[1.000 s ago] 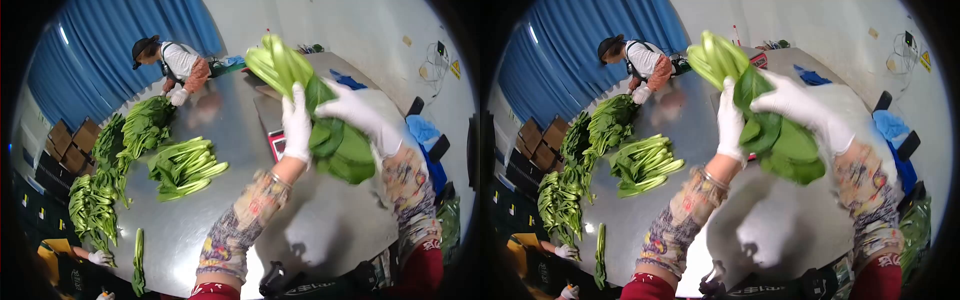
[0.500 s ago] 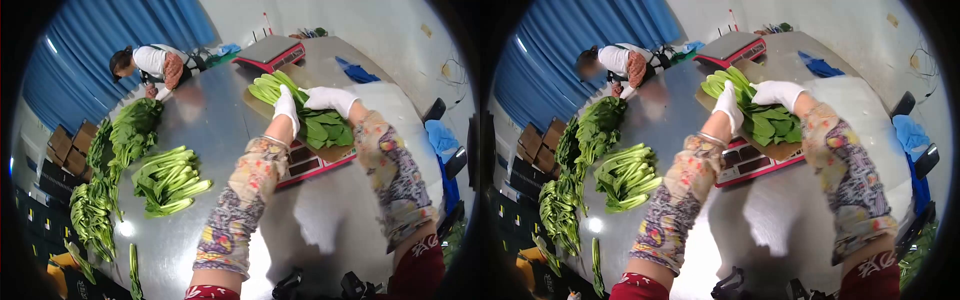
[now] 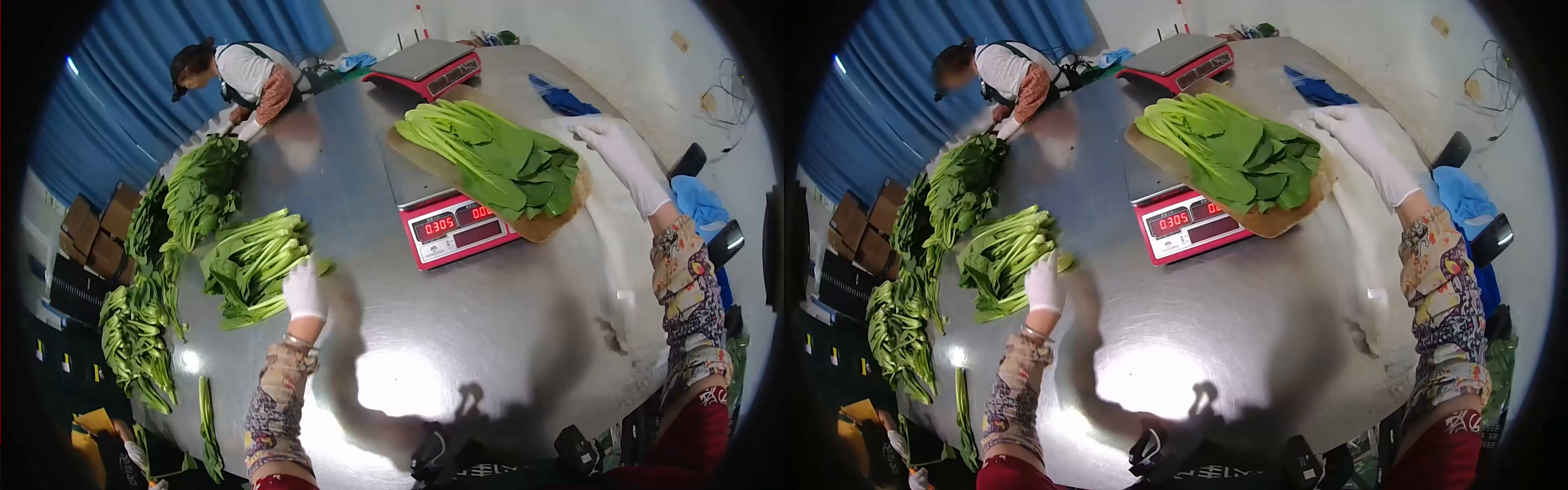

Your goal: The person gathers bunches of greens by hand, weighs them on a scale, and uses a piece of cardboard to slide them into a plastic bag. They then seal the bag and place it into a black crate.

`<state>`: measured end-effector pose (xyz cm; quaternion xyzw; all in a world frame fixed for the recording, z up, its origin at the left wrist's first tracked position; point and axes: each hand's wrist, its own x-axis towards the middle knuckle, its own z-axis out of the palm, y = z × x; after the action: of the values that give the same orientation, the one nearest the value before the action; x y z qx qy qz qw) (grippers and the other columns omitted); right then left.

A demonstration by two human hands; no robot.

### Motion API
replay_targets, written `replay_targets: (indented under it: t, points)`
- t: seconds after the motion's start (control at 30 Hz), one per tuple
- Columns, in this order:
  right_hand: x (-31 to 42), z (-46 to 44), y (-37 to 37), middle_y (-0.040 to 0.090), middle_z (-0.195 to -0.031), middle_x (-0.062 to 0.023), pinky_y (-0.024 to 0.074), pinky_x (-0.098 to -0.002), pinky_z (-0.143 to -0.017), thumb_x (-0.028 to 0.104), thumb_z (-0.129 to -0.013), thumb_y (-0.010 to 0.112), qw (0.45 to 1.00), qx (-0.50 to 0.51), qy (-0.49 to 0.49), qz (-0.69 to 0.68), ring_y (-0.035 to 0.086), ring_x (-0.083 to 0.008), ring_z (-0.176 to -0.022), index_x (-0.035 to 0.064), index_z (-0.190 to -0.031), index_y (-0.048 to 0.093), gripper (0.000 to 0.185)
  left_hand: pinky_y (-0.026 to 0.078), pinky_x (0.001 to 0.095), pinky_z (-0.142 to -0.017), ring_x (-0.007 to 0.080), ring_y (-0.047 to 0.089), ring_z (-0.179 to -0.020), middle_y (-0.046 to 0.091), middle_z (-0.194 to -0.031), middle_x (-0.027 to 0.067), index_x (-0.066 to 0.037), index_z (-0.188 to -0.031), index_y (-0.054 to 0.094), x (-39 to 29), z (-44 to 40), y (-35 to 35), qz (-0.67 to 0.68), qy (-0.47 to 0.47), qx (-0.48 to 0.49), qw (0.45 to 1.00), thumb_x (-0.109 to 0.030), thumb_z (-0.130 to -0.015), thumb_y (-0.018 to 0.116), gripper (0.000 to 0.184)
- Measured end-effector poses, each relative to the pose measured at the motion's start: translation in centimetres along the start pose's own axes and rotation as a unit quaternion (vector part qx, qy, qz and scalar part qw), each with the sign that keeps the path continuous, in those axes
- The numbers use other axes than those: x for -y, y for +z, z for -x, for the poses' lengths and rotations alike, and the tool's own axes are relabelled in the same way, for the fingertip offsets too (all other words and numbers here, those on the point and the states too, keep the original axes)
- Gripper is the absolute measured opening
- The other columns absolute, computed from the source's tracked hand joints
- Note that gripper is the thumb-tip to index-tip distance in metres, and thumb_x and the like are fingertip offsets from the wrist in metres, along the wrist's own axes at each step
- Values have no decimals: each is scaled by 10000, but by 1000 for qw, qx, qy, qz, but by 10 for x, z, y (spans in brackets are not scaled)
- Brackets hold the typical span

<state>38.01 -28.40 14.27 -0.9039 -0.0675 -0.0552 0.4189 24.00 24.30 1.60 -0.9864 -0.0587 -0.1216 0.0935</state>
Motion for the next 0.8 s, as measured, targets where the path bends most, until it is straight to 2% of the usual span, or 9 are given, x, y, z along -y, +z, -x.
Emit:
replay_targets:
  t: [0.03,0.13,0.23,0.37,0.47,0.53,0.63,0.7,0.8]
  points:
    - [-6,4,1,665,-1027,-90,442,-276,-849,298,-898,574,1000,-6,9,-15,588,-160,-959,-23,-1084,644,378,468,377,-792,261,575,-965,599,-1006,86,-86,-1216,531,19,12,26,-95,-47,59,993,-99,-812,544,405]
    - [-8,14,7,674,-982,-70,452,-272,-823,255,-900,566,998,-25,3,-57,596,-148,-917,-18,-1042,664,323,453,386,-782,266,565,-929,580,-938,71,-83,-1175,549,72,27,73,-70,9,-83,994,-125,-810,536,368]
    - [13,30,18,674,-973,-75,456,-276,-837,199,-897,561,995,-42,-52,-76,601,-149,-918,-13,-1019,672,269,464,407,-756,288,581,-878,589,-913,88,-68,-1049,609,69,17,42,-40,15,31,999,-109,-804,528,262]
    - [79,69,48,663,-983,-81,460,-267,-853,142,-893,553,985,-5,-111,-128,603,-149,-945,-7,-983,675,213,496,367,-710,301,620,-740,631,-851,146,-39,-885,666,24,-10,-48,254,-16,-110,961,-56,-746,623,147]
    - [136,103,78,626,-1108,-108,444,-277,-890,227,-879,608,979,103,-103,-139,584,-164,-996,33,-1218,565,393,481,264,-764,158,618,-786,663,-956,92,-5,-991,670,-25,-31,-139,571,-72,-49,816,-121,-801,669,223]
    - [162,120,101,441,-1392,-120,404,-283,-955,211,-860,642,971,145,-164,-96,534,-176,-1041,63,-1451,230,736,462,235,-783,98,587,-822,648,-978,28,16,-1034,653,-54,-50,-177,734,-54,16,677,-168,-840,663,268]
    - [193,121,118,552,-1200,-112,433,-281,-913,163,-854,627,960,220,-95,-146,550,-140,-974,115,-1462,236,725,427,207,-775,72,555,-828,632,-948,3,2,-1055,633,-106,-74,-201,868,-4,18,496,-205,-863,657,284]
    - [189,99,110,612,-860,-74,473,-277,-745,148,-873,555,962,138,-64,-225,570,-129,-732,113,-1413,359,576,446,283,-840,147,574,-899,617,-987,61,2,-1099,571,-125,-99,-179,898,24,0,439,-269,-931,565,318]
    - [142,14,92,644,-934,-97,481,-286,-726,140,-859,563,980,-2,-142,-138,587,-123,-734,99,-1353,445,510,491,319,-763,211,595,-850,609,-999,116,14,-1106,540,-155,-119,-116,841,-109,206,488,-360,-939,526,410]
